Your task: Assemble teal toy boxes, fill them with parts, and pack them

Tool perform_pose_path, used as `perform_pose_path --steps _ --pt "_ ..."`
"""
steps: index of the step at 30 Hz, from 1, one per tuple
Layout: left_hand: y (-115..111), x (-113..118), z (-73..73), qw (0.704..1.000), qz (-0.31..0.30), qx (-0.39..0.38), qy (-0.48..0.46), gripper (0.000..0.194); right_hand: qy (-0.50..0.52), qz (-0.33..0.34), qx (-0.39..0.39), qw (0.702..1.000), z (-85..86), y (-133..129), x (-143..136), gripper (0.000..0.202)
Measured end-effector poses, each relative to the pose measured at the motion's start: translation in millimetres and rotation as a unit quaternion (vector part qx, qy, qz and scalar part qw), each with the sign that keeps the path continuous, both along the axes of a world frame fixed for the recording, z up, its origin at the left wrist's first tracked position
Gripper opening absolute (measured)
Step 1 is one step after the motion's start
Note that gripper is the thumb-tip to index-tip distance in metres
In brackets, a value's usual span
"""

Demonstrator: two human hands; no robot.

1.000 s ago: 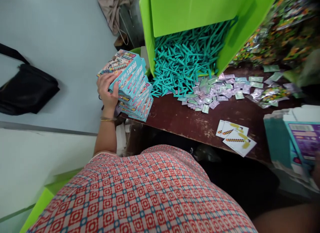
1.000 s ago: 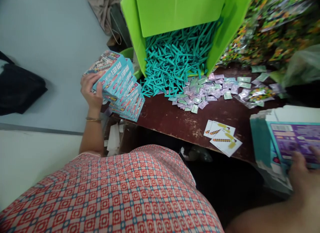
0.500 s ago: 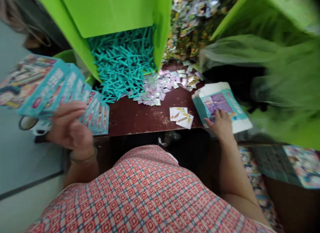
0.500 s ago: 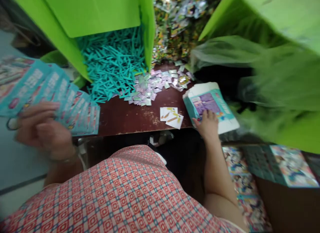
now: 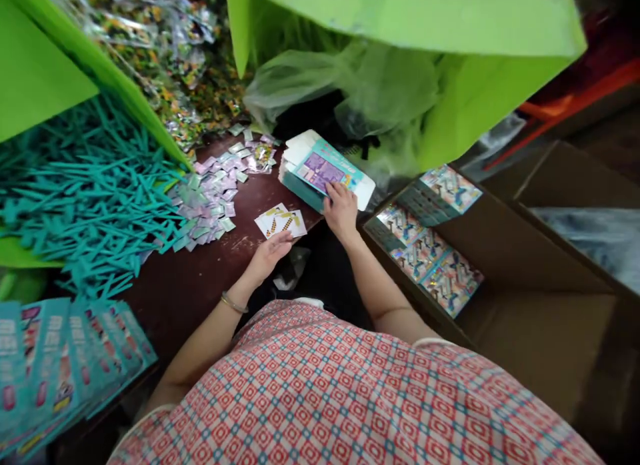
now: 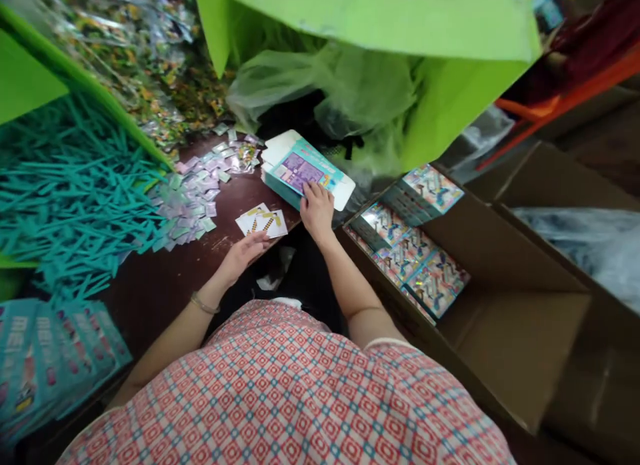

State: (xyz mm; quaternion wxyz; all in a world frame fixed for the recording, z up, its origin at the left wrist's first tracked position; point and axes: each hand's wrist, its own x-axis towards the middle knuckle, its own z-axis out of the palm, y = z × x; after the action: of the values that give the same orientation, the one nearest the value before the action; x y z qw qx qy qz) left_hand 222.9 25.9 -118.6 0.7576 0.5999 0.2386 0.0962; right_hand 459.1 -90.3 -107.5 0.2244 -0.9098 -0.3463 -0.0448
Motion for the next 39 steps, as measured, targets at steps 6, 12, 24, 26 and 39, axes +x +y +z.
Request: perform_pose_path --steps 6,12,24,26,39 --pt "-0.2 -7.0 23.2 1.000 0.002 0.021 0.003 0.056 0.030 -0.010 0.085 0.996 32.5 15.6 -7.3 0.045" --pt "6.0 -37.3 53.5 0.924 0.357 0.033 -0.131 0.068 0.000 0.441 0.139 0.887 36.2 29.1 -146.4 0.036" --pt "39.0 -94.6 44.0 0.895 0.414 0.143 -0.080 0.085 0.385 0.473 0.175 0.772 53.5 83.0 -154.0 0.052" --pt "47.7 -102.5 47.4 0.869 0.432 0.232 -0.072 0.073 0.426 0.516 0.150 0.729 34.9 84.0 -157.7 0.042" --pt "38.8 -142.9 -5.2 0.844 0.425 0.316 0.081 0.050 0.408 0.337 0.258 0.808 -21.7 81.9 -187.8 0.049"
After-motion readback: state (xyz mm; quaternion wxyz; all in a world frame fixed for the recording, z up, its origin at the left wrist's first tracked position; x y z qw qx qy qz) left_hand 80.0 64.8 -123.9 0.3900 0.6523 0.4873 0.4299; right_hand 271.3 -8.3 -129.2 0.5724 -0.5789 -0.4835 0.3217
